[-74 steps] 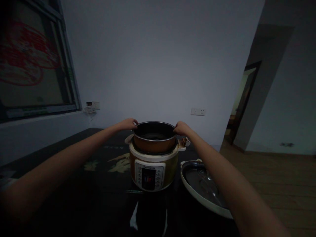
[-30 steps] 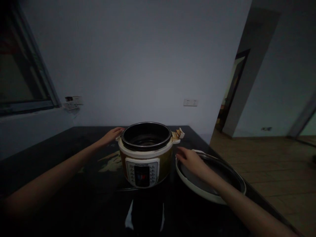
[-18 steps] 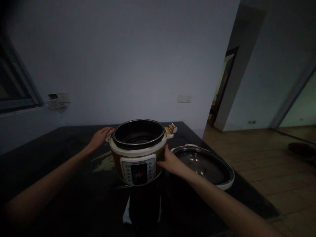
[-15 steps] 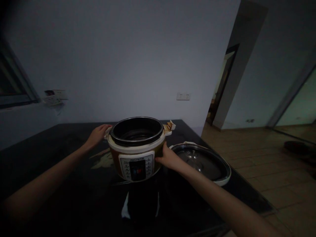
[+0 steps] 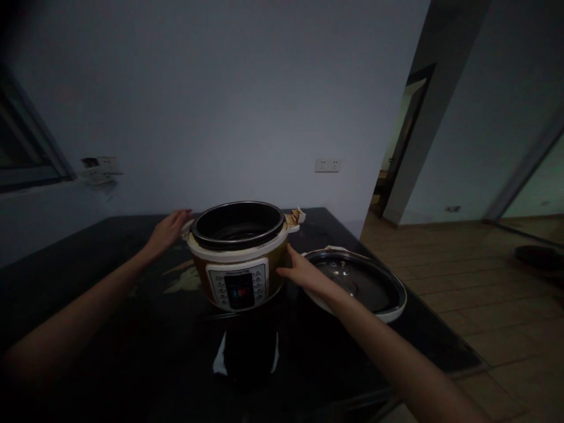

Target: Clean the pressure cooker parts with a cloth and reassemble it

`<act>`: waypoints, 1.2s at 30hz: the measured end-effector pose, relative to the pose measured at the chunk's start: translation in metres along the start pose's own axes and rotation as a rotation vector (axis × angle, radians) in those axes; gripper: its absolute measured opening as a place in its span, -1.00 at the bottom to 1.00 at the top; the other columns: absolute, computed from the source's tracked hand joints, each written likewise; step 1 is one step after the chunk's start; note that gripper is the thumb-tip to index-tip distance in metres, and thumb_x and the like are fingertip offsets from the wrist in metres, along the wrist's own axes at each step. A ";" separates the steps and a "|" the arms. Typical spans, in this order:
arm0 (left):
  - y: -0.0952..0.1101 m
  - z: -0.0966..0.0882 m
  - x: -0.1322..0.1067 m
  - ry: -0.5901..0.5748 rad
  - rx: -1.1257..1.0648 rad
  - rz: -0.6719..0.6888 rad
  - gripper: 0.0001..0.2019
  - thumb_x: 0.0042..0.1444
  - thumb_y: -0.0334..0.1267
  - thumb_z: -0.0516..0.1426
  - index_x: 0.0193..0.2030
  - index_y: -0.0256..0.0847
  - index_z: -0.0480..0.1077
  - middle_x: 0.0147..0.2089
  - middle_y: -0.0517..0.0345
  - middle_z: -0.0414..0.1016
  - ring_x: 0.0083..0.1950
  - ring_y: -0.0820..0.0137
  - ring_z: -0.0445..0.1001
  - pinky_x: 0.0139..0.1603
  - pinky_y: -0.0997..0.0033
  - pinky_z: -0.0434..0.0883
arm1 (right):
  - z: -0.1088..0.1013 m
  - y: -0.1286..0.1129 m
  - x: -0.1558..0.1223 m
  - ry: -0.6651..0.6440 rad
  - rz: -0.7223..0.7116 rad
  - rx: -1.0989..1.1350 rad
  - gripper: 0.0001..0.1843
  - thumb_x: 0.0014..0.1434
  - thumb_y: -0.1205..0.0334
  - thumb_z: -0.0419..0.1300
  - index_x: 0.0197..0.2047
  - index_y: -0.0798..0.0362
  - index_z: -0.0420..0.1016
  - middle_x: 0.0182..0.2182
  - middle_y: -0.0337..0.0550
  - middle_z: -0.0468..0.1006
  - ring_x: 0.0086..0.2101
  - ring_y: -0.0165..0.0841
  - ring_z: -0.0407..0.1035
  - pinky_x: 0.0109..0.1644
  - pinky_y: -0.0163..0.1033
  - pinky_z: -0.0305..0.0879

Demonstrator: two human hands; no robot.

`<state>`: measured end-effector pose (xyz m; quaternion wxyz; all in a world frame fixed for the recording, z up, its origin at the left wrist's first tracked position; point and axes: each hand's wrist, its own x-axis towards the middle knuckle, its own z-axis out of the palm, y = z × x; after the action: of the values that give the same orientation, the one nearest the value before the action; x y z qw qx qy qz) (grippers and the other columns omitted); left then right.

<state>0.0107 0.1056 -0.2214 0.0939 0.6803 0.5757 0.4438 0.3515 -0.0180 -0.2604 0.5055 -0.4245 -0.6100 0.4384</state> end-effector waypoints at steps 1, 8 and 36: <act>0.006 -0.003 -0.004 0.017 -0.006 0.020 -0.50 0.23 0.00 -0.16 0.07 -0.28 0.36 0.13 -0.09 0.46 0.16 0.16 0.40 0.20 0.18 0.27 | 0.000 -0.003 -0.009 0.010 0.027 0.028 -0.28 -0.18 0.32 0.38 0.13 -0.05 0.41 0.23 -0.09 0.35 0.25 -0.16 0.15 0.37 0.08 -0.09; 0.105 -0.017 -0.082 0.139 -0.074 0.614 -0.74 0.26 -0.22 -0.05 0.00 -0.11 0.36 0.01 0.09 0.49 0.08 0.30 0.43 0.15 0.24 0.34 | 0.016 -0.019 -0.125 -0.183 0.213 0.115 -0.54 0.12 0.06 0.27 0.10 -0.11 0.47 0.13 -0.05 0.46 0.11 -0.13 0.36 0.22 0.07 0.21; 0.205 0.200 -0.188 -0.571 0.102 1.256 -0.58 0.26 -0.37 -0.01 0.26 -0.13 0.18 0.16 0.01 0.41 0.18 0.28 0.38 0.28 0.17 0.24 | -0.072 0.113 -0.149 0.670 0.100 0.382 -0.65 -0.10 0.25 0.24 -0.16 -0.10 0.53 -0.20 -0.15 0.63 -0.11 -0.13 0.50 0.03 0.06 0.41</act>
<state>0.3072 -0.0463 -0.3013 -0.0652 0.9785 0.0458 0.1900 0.4506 -0.1249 -0.3978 0.7247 -0.4716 -0.2970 0.4053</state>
